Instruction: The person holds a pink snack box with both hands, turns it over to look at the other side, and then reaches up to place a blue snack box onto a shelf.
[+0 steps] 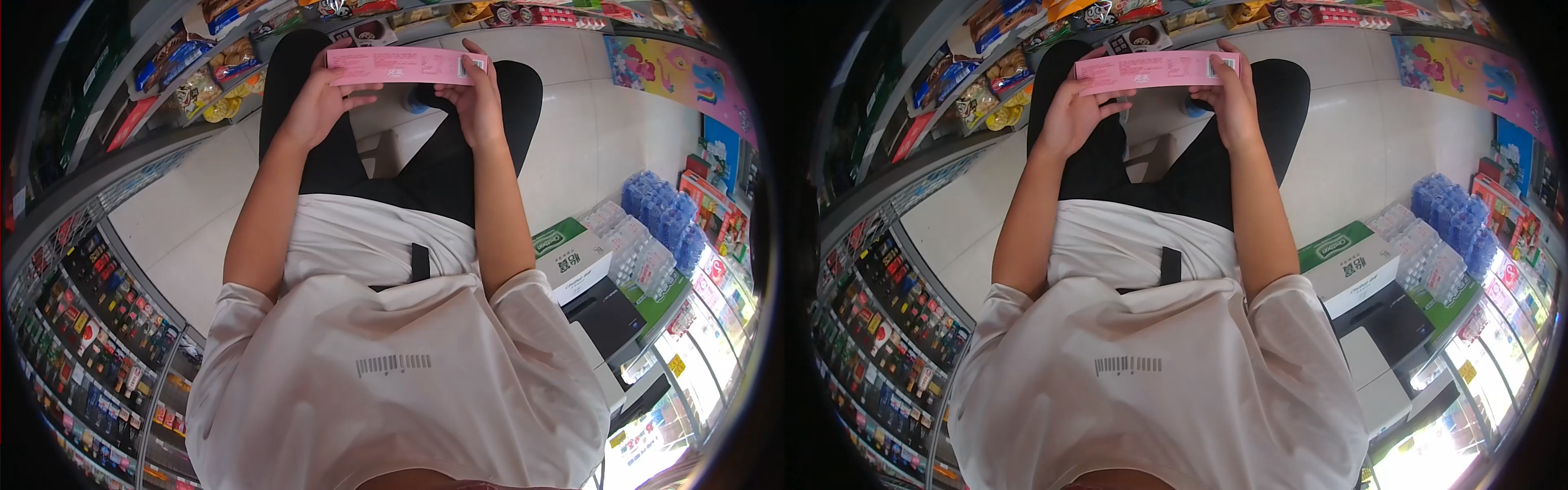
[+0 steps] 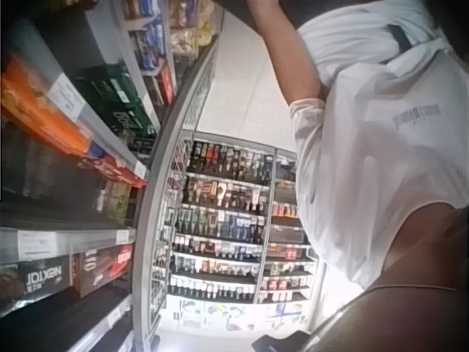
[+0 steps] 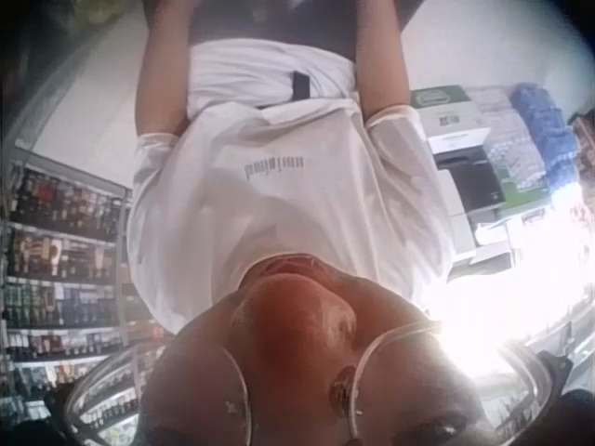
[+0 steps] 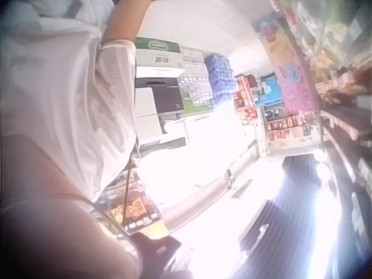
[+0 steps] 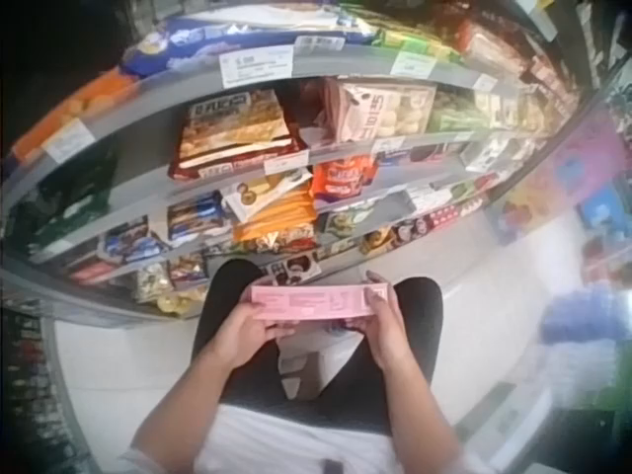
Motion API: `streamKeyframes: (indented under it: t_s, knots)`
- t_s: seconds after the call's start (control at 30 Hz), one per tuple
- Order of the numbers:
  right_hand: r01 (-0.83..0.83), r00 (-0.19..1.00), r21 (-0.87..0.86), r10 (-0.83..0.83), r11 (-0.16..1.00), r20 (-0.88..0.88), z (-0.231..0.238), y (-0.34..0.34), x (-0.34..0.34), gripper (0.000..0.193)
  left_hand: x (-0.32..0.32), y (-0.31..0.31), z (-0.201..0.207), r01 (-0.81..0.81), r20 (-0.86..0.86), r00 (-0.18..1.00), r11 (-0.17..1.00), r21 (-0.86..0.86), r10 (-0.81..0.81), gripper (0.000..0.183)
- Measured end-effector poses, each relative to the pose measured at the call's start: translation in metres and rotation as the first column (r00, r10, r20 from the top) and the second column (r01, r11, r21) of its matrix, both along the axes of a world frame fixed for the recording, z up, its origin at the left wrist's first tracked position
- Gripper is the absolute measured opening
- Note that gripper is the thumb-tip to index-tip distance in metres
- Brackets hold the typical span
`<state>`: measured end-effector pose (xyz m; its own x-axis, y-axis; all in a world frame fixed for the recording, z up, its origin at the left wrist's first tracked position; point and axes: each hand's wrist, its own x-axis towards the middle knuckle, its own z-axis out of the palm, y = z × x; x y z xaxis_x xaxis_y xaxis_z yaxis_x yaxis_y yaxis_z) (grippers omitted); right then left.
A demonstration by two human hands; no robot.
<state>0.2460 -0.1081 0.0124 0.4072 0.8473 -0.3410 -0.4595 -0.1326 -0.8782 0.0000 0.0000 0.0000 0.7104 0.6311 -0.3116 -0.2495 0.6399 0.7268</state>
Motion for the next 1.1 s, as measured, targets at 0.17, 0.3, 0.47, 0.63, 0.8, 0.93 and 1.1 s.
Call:
streamKeyframes:
  t_s: [0.17,0.3,0.47,0.63,0.8,0.93,1.1]
  knots:
    - [0.01,1.0,0.017,-0.01,1.0,-0.007,0.0029,0.002,0.0007,0.056,0.0006,0.0034,-0.0033,0.011,0.03,0.999,1.0,0.003,-0.011,0.059]
    - [0.01,1.0,0.027,-0.01,1.0,-0.009,0.0025,0.0024,0.0009,0.055,0.0004,0.0052,-0.0025,0.011,0.042,0.999,1.0,0.003,-0.012,0.059]
    - [0.007,1.0,0.051,-0.006,0.999,-0.014,0.0026,0.0009,0.0009,0.055,0.0006,0.004,0.0004,0.0,0.037,0.999,1.0,0.005,0.0,0.06]
    - [0.0,1.0,0.054,0.0,0.999,0.003,0.0027,-0.0002,0.0013,0.056,0.0009,0.003,0.0019,-0.002,0.045,0.999,1.0,0.0,0.002,0.06]
    - [0.001,1.0,0.065,-0.001,0.998,0.01,0.0038,-0.0006,0.0004,0.057,0.0009,0.0029,0.0005,-0.002,0.063,0.998,1.0,-0.016,0.003,0.059]
    - [0.0,1.0,0.081,-0.001,0.997,0.008,0.0045,-0.0013,-0.0001,0.056,0.0005,0.0023,0.0003,-0.007,0.07,0.998,0.999,-0.043,0.01,0.057]
    - [-0.005,1.0,0.083,0.004,0.997,0.012,0.0068,-0.002,-0.0002,0.056,0.0008,0.0016,0.0021,-0.01,0.077,0.997,0.999,-0.04,0.013,0.056]
